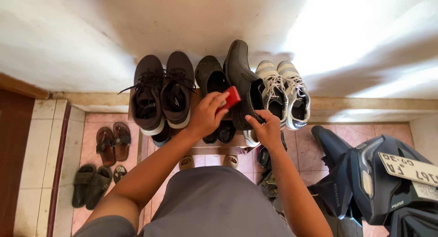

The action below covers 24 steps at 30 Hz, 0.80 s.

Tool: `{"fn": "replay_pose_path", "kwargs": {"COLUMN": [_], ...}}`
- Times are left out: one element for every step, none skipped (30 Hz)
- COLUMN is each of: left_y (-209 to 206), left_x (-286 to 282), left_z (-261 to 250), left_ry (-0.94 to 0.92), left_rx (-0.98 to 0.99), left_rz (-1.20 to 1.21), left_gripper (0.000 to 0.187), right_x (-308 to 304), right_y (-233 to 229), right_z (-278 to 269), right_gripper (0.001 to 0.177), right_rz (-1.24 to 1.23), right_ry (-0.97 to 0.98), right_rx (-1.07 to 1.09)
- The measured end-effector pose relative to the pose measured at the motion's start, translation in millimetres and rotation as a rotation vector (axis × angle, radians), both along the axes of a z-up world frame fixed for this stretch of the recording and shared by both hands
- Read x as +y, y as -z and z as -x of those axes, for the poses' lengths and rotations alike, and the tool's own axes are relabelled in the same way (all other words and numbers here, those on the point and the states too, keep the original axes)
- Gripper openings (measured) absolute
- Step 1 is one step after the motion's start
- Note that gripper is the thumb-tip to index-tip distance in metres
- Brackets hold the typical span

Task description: The person uses a red brush to scrub the exterior of a pair of black slip-on shoes on a wooden shoe rack. They rotate the shoes to clean different sides and then place them back on the rack.

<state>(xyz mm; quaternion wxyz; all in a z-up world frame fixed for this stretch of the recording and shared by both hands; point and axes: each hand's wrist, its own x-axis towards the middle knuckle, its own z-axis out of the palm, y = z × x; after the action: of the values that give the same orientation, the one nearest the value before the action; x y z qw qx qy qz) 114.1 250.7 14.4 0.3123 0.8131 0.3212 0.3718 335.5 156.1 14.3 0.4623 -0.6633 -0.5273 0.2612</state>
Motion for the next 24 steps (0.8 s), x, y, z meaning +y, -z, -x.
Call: {"fn": "replay_pose_path", "kwargs": {"left_y": [-2,-2,-2,-1,1,3,4,5,6,4,2,1,0,1,2,3,5,7,8,9,10,10,9,5], "left_x": [-4,-7,-7,-5,-4,3,13,17,16,19,21,22,24,26,32,42,55,69,84,99,114,129,144,158], "left_z": [-1,-2,-3,-3,-4,-5,-6,-8,-8,-8,-9,-11,-14,-15,-18,-23,-29,-35,-40,-45,-50,-56,-61,-65], "left_ry": [0.051,0.098,0.137,0.174,0.211,0.158,0.105,0.045,0.05,0.053,0.058,0.109,0.16,0.209,0.184,0.159,0.135,0.103,0.072,0.04,0.027,0.013,0.0,-0.02], "left_rx": [-0.005,-0.01,-0.009,-0.007,-0.005,-0.001,0.003,-0.001,-0.022,-0.045,-0.067,-0.044,-0.02,0.009,0.015,0.02,0.026,0.045,0.064,0.083,0.118,0.154,0.189,0.225], "left_rz": [-0.05,-0.098,-0.14,-0.183,-0.227,-0.156,-0.086,-0.013,0.028,0.063,0.098,-0.01,-0.117,-0.226,-0.213,-0.201,-0.188,-0.193,-0.198,-0.202,-0.159,-0.116,-0.072,-0.092], "left_gripper": [0.049,0.049,0.05,0.05,0.051,0.051,0.052,0.052,0.052,0.052,0.052,0.051,0.051,0.05,0.05,0.051,0.052,0.051,0.051,0.051,0.051,0.051,0.051,0.052], "right_x": [-1,-2,-2,-2,-3,-4,-6,-6,-7,-6,-7,-9,-11,-11,-11,-12,-13,-14,-14,-15,-16,-16,-15,-14], "right_y": [2,5,7,10,13,16,21,26,31,34,36,39,41,43,44,45,46,46,45,44,43,42,41,41], "right_z": [-2,-4,-6,-7,-9,-10,-12,-15,-15,-18,-21,-20,-20,-20,-20,-20,-20,-19,-19,-19,-19,-19,-20,-20], "right_gripper": [0.022,0.022,0.022,0.022,0.021,0.021,0.021,0.02,0.019,0.019,0.019,0.018,0.018,0.018,0.019,0.019,0.018,0.018,0.018,0.018,0.018,0.018,0.019,0.019], "right_rz": [-0.006,0.012,0.031,0.047,0.051,0.055,0.059,0.049,0.04,0.024,0.01,-0.004,-0.017,-0.003,0.011,0.025,0.026,0.026,0.025,0.052,0.079,0.107,0.07,0.034], "right_ry": [0.006,0.013,0.02,0.024,0.026,0.026,0.027,0.016,0.005,-0.007,-0.021,-0.036,-0.05,-0.045,-0.04,-0.034,-0.036,-0.037,-0.038,-0.024,-0.01,0.004,-0.022,-0.049], "right_rx": [0.064,0.083,0.102,0.122,0.139,0.156,0.174,0.195,0.217,0.238,0.215,0.197,0.179,0.175,0.172,0.168,0.179,0.189,0.198,0.236,0.273,0.312,0.283,0.256]}}
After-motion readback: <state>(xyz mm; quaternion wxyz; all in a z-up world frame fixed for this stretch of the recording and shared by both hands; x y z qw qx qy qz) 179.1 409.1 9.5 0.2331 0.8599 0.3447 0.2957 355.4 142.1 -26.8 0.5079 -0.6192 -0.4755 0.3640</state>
